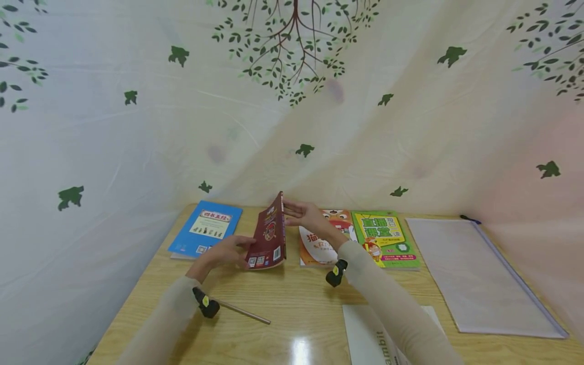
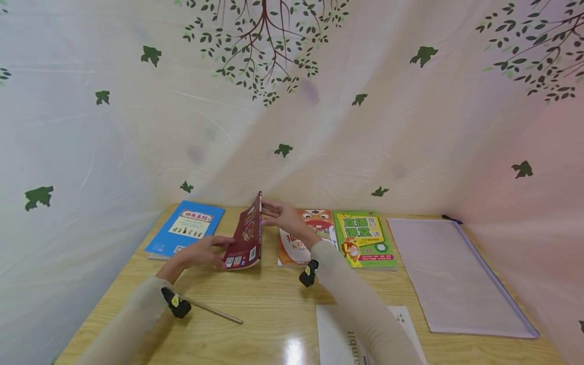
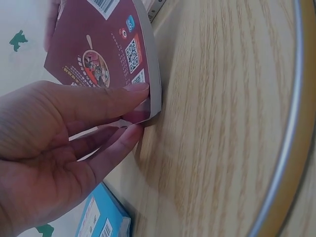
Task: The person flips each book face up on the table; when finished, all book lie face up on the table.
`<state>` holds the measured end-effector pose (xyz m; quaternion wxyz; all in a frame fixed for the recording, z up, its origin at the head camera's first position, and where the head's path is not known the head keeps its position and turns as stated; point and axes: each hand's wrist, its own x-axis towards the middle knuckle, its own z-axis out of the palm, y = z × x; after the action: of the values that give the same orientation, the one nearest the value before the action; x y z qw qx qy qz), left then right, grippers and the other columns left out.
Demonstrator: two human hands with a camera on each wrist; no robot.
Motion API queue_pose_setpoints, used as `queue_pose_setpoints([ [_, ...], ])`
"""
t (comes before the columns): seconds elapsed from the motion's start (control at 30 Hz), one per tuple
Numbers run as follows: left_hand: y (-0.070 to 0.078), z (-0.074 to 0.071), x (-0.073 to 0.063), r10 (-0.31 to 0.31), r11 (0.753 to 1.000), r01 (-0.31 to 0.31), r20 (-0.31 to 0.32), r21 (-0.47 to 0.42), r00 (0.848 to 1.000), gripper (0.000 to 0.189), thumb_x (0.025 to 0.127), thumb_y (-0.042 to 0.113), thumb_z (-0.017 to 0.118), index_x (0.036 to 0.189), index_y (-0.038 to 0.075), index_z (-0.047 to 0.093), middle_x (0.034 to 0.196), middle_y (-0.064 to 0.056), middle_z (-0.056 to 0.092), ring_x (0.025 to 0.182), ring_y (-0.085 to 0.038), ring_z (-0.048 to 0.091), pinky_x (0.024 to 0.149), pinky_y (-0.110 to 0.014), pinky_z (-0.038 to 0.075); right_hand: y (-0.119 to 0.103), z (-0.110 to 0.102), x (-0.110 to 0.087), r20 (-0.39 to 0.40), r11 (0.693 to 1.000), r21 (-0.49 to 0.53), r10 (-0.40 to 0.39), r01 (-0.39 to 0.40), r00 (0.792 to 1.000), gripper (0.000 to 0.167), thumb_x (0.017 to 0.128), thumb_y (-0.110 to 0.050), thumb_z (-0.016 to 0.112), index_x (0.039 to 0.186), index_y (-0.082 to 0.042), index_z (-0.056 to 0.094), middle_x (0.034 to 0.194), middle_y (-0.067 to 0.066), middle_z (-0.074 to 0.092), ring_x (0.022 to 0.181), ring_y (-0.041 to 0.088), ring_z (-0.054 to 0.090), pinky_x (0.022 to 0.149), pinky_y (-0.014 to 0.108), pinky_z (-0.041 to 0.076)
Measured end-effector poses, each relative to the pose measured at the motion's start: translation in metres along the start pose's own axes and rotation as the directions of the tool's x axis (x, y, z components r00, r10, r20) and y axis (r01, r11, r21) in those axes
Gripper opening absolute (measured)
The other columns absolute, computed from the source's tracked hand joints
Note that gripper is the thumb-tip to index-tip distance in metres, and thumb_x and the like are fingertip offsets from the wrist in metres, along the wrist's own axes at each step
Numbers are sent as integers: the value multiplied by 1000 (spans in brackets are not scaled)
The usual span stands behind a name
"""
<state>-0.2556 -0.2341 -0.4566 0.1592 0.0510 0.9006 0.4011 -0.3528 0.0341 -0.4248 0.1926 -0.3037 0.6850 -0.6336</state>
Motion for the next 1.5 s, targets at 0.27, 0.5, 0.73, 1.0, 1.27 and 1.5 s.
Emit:
queue_pose_setpoints([
  [0.27,2,3,0,60,998,-59,25,-14,998,78,76,4,85,147,5,53,142,-21,59,136,-40,50,116,-59,38,-6,0,-1,0,1000,-30,-4,4,1000,64,96,6,62,155,3,37,157,21,42,145,35,44,109,35,50],
  [0.5,3,6,1,51,998,-49,34,-32,998,78,76,4,85,147,6,54,140,-19,61,133,-38,52,113,-58,43,-5,-1,-1,-6,1000,-16,8,-8,1000,62,96,6,62,154,3,38,156,22,44,145,36,44,106,34,53],
  [0.73,7,12,2,38,997,-36,31,-61,999,75,77,6,86,145,8,56,141,-16,61,133,-36,54,113,-56,44,-8,0,-2,-14,999,-47,9,-9,1000,60,97,3,62,153,1,41,156,20,45,145,35,45,108,37,51],
  [1.0,7,18,6,53,993,-50,20,-110,998,74,77,6,85,145,6,57,144,-16,59,135,-37,53,114,-55,44,-8,2,-2,-4,998,-56,-5,4,1000,61,97,4,61,154,1,39,158,21,42,146,35,44,109,38,51],
  [1.27,5,20,9,79,987,-76,16,-143,997,74,77,3,84,145,4,55,145,-17,58,135,-37,53,115,-54,43,-9,2,-2,-8,999,-47,-7,6,1000,61,97,4,62,154,3,39,157,21,43,146,35,44,110,38,50],
  [1.5,4,21,8,100,977,-93,28,-194,995,72,80,1,82,146,-1,53,146,-22,56,136,-39,52,115,-51,44,-10,6,1,-6,999,-24,-23,23,1000,60,97,5,61,153,5,39,156,25,44,145,37,44,110,38,49],
])
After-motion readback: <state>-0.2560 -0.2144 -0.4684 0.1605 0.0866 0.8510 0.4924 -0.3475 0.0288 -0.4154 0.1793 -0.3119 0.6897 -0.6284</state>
